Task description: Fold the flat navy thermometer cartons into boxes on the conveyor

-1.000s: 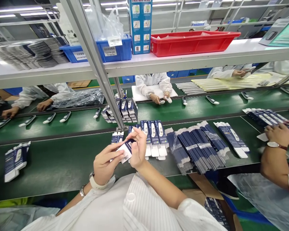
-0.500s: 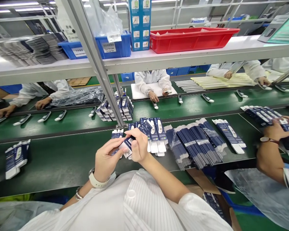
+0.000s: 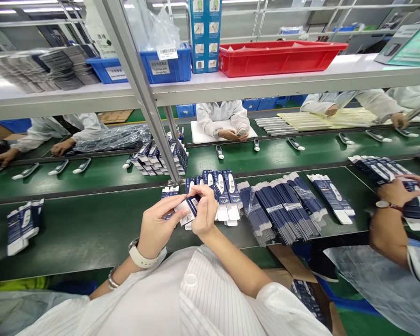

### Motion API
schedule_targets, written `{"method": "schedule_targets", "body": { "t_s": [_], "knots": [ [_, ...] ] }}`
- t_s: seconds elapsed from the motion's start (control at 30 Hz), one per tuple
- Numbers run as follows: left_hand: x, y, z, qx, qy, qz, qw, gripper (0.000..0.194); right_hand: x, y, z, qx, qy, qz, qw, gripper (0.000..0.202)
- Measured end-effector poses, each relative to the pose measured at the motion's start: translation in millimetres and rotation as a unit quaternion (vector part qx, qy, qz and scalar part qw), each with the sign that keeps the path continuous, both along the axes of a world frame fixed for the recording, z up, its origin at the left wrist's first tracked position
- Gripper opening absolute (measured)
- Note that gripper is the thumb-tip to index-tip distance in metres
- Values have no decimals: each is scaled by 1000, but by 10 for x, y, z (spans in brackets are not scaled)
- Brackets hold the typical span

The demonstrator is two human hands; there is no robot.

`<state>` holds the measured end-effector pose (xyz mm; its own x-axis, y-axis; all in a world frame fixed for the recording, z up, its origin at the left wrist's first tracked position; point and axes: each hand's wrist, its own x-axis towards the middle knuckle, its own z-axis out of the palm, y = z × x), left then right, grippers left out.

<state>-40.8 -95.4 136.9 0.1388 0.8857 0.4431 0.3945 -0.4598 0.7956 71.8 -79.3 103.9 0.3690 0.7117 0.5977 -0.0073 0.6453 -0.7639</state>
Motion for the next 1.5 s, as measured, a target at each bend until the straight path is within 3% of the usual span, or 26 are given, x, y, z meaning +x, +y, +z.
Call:
{"method": "schedule_targets", "body": {
  "t_s": [0.3,0.83,1.03,1.13,1.23,1.33,1.43,1.5],
  "knots": [
    [40,-7,1,4,2,7,1000,21,-12,-8,5,-29,17,-27,999,34],
    [40,52,83,-13,34,-3,999,23,-42,70,47,-41,63,-12,997,35],
    [-52,97,119,-21,44,-46,998,26,5,129,80,-58,105,38,992,33],
    [-92,89,-15,-34,15,-91,995,52,3,173,168,-112,154,65,980,35],
    [-66,75,-332,-77,-41,-110,990,91,-42,233,246,-190,219,117,950,39],
    [-51,153,-682,-125,-72,-48,988,78,-17,368,206,-249,202,145,936,45],
    [-135,410,-897,-193,-161,29,967,68,235,621,-4,-273,38,45,960,44],
    [-223,667,-968,-258,-198,63,943,65,526,824,-216,-306,-112,-76,942,44]
  ]
}}
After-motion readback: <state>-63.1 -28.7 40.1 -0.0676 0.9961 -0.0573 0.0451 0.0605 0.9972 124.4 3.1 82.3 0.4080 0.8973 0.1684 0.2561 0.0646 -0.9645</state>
